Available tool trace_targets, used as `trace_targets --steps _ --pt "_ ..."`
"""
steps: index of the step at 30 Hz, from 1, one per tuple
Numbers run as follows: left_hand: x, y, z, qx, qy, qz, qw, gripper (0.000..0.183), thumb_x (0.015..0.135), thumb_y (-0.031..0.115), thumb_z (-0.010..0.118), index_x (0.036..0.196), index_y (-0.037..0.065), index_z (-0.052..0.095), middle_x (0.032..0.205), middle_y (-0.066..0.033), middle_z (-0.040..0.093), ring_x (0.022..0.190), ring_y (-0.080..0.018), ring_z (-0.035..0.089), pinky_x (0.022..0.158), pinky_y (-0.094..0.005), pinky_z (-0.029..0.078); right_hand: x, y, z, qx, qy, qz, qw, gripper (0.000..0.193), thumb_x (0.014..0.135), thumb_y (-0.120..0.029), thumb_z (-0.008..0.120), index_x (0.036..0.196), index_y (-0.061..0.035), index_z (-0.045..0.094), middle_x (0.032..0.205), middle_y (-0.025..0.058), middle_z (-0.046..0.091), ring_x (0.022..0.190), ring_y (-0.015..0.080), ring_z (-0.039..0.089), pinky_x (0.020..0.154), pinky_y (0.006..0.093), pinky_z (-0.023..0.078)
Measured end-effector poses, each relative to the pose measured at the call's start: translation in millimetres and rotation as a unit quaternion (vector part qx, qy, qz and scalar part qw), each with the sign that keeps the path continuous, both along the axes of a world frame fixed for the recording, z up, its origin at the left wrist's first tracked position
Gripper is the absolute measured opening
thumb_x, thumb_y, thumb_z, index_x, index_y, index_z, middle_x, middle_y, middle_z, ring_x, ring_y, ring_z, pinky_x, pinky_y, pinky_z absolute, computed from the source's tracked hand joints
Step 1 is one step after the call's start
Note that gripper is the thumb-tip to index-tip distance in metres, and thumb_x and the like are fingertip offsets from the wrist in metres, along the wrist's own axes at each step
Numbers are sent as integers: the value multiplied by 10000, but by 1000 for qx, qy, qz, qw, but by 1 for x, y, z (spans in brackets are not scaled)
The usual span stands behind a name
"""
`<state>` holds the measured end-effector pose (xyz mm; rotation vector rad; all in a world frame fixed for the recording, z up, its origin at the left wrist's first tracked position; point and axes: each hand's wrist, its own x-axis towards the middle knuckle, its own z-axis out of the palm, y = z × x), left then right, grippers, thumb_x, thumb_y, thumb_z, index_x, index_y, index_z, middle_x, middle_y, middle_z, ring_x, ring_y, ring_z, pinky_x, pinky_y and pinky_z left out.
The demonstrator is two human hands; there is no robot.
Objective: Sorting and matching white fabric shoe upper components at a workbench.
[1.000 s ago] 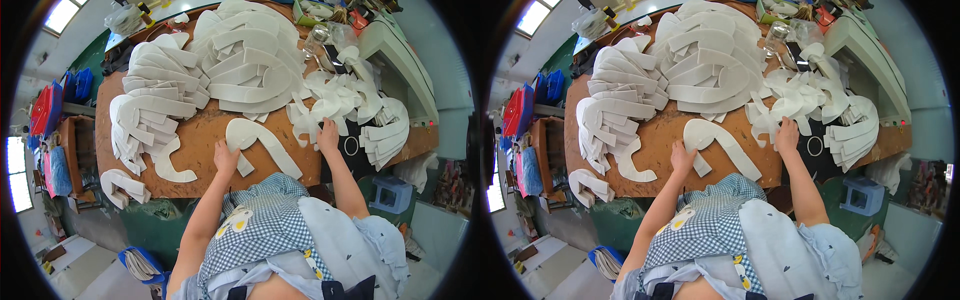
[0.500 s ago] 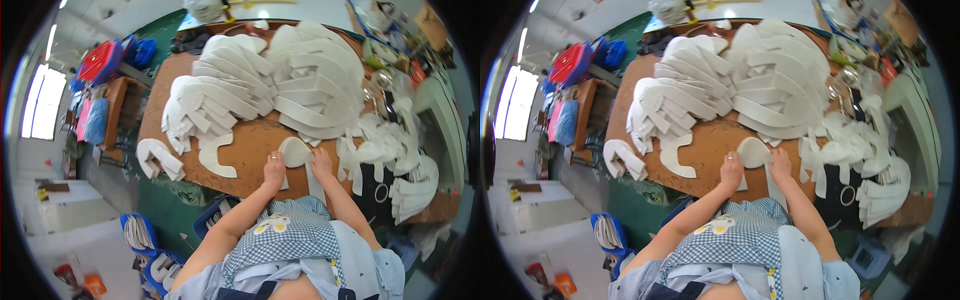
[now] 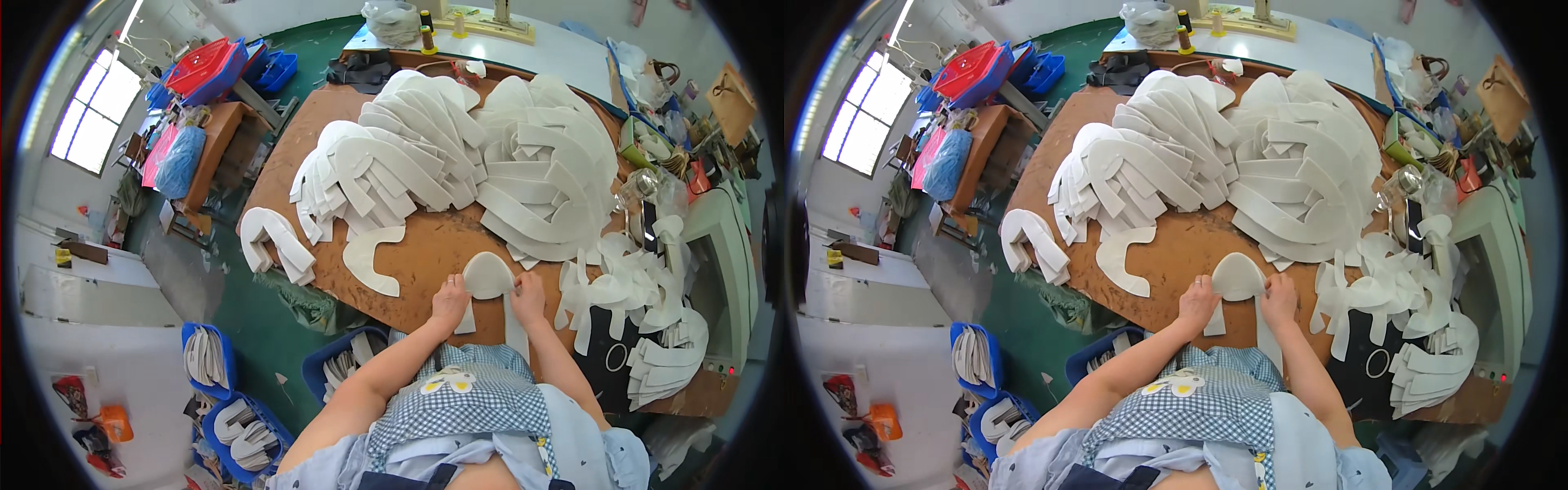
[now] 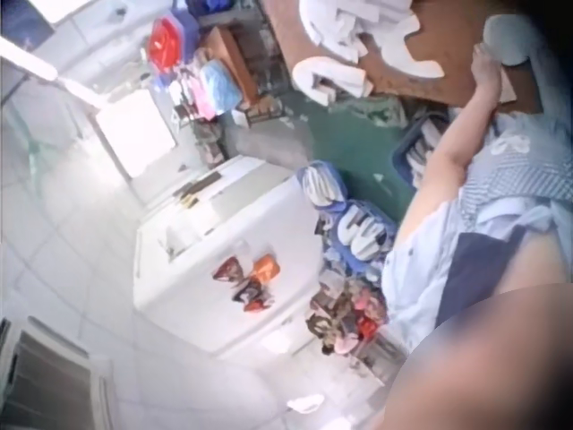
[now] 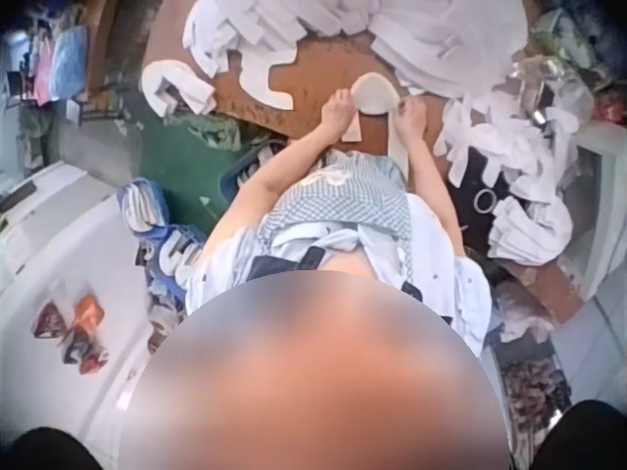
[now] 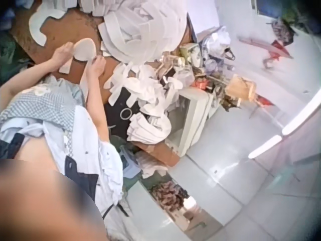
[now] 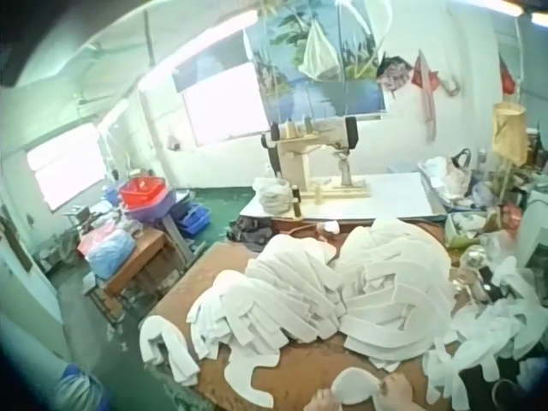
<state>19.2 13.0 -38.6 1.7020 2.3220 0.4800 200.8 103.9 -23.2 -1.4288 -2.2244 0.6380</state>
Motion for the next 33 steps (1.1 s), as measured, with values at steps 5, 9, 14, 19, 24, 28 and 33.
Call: trace_targets --steps 5,9,14,19,24,28,33 --pt "-19 3 3 -32 -157 -1 987 537 729 200 752 1131 31 438 1086 -158 544 995 -338 594 799 -410 530 -22 -32 25 -41 32 51 997 146 699 16 601 774 -40 489 737 99 558 741 270 569 669 371 469" --pt "-46 2 28 30 -246 -28 968 609 724 169 752 1232 60 434 1213 -169 505 1108 -357 533 905 -429 483 -22 -37 24 -278 317 -70 904 178 715 86 535 761 -50 430 820 52 625 726 88 555 703 217 455" --pt "-97 -9 29 118 -298 -160 934 384 749 117 727 1091 50 567 1254 -118 510 1173 -341 476 963 -402 436 -21 -37 34 -433 384 -128 805 121 895 -186 565 938 -74 583 925 39 642 782 111 573 707 218 450" --pt "-125 1 85 147 -449 -123 873 158 849 114 661 950 27 576 1004 -130 627 894 -260 619 792 -340 492 3 -50 -40 -552 367 -195 723 323 918 -318 560 1112 -64 606 1134 80 603 1013 145 557 830 288 449" --pt "-225 34 85 251 -520 54 815 99 935 102 588 1026 62 578 866 2 565 811 -91 512 732 -271 442 -47 -76 2 -226 2 31 974 549 744 -279 730 1217 -65 553 1235 154 525 1160 318 500 1003 377 395" --pt "-294 98 142 362 -464 143 796 183 969 212 560 999 33 577 841 3 561 745 -65 493 629 -229 422 -45 -99 4 -205 -140 7 969 690 715 -276 751 1300 -29 483 1389 204 406 1286 352 401 1041 421 364" --pt "-508 127 89 305 -289 156 894 381 929 230 596 1184 -48 546 1091 -158 623 1010 -240 588 875 -331 457 -61 -107 -3 -106 -219 116 963 762 752 -262 717 1403 -73 370 1496 162 290 1343 315 349 1018 486 369"
